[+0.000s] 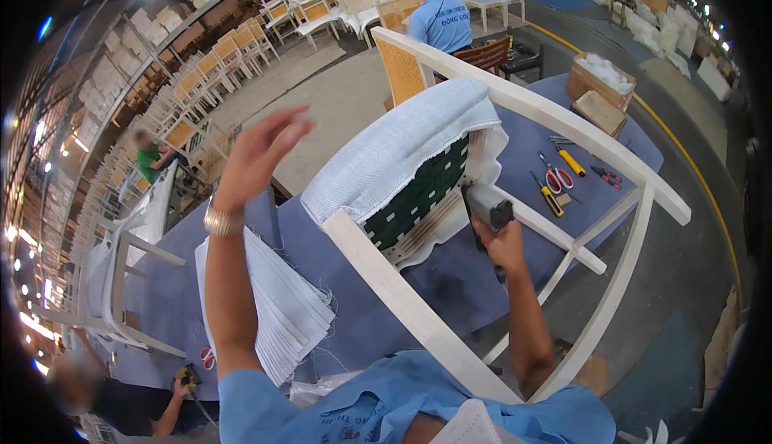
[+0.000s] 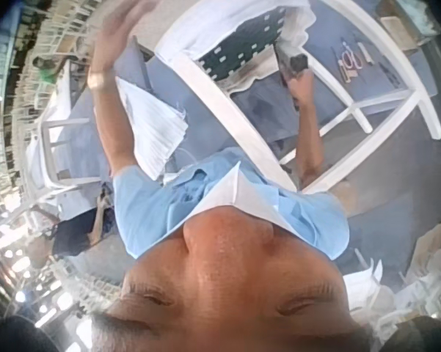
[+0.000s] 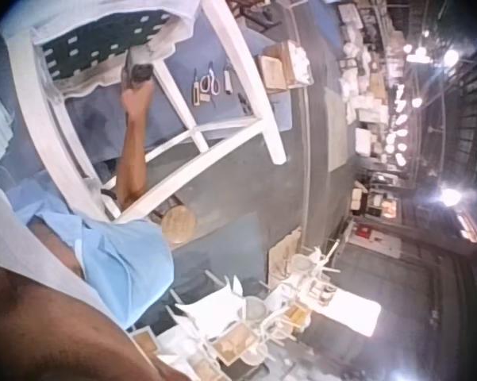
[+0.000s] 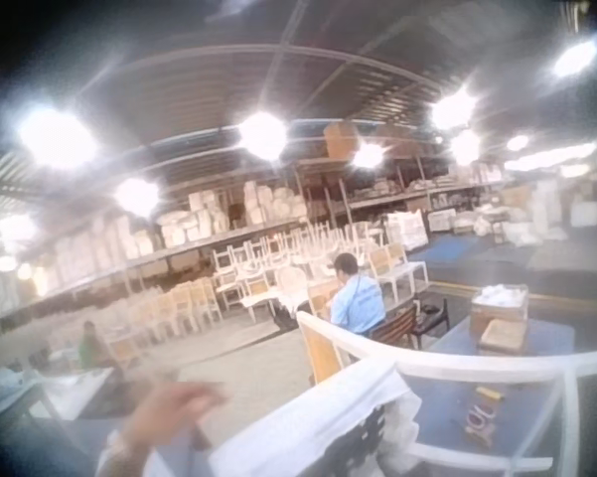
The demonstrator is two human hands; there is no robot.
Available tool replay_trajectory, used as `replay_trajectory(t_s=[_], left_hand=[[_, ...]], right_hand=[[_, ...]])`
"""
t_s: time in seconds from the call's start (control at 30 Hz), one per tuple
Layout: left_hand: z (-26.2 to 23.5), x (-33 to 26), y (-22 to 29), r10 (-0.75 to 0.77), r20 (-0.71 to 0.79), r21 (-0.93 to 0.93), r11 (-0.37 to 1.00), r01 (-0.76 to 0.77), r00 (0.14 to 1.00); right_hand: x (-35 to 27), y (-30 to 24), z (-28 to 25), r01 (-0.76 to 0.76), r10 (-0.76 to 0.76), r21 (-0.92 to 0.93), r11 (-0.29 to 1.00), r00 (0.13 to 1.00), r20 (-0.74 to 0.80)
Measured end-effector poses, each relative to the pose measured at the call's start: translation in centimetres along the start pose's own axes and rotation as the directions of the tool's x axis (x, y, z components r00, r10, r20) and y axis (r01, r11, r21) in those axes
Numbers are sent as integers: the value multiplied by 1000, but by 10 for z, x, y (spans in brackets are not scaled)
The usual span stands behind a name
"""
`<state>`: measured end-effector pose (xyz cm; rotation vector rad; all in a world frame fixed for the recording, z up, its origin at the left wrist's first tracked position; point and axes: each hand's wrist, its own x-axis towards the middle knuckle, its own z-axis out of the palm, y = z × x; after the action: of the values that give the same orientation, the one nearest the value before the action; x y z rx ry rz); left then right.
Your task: The person staples white fabric onto the underside of a white wooden chair frame using a pneumatic staple gun. They repeatedly reload the staple gun from a box and continue attaching fabric around the chair's perimeter.
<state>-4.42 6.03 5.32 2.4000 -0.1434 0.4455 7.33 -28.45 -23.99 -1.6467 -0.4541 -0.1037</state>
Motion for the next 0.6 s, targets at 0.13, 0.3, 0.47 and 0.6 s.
replay_trajectory(t_s=[0.13, 0.3, 0.47, 0.6], left_hand=[[34, 76, -94, -365, 220, 22, 929, 370, 904], [108, 115, -74, -428, 546, 95, 886, 454, 720], [119, 97, -52, -302, 402, 295, 937, 190, 864], [123, 77, -36, -248, 293, 485, 871, 80, 923]], right_hand=[[18, -56, 23, -23, 22, 384, 923, 1000, 6], [35, -69, 26, 178, -154, 309, 934, 983, -101], [40, -71, 38, 114, -103, 300, 947, 993, -52], [38, -67, 57, 188, -173, 413, 891, 982, -72]])
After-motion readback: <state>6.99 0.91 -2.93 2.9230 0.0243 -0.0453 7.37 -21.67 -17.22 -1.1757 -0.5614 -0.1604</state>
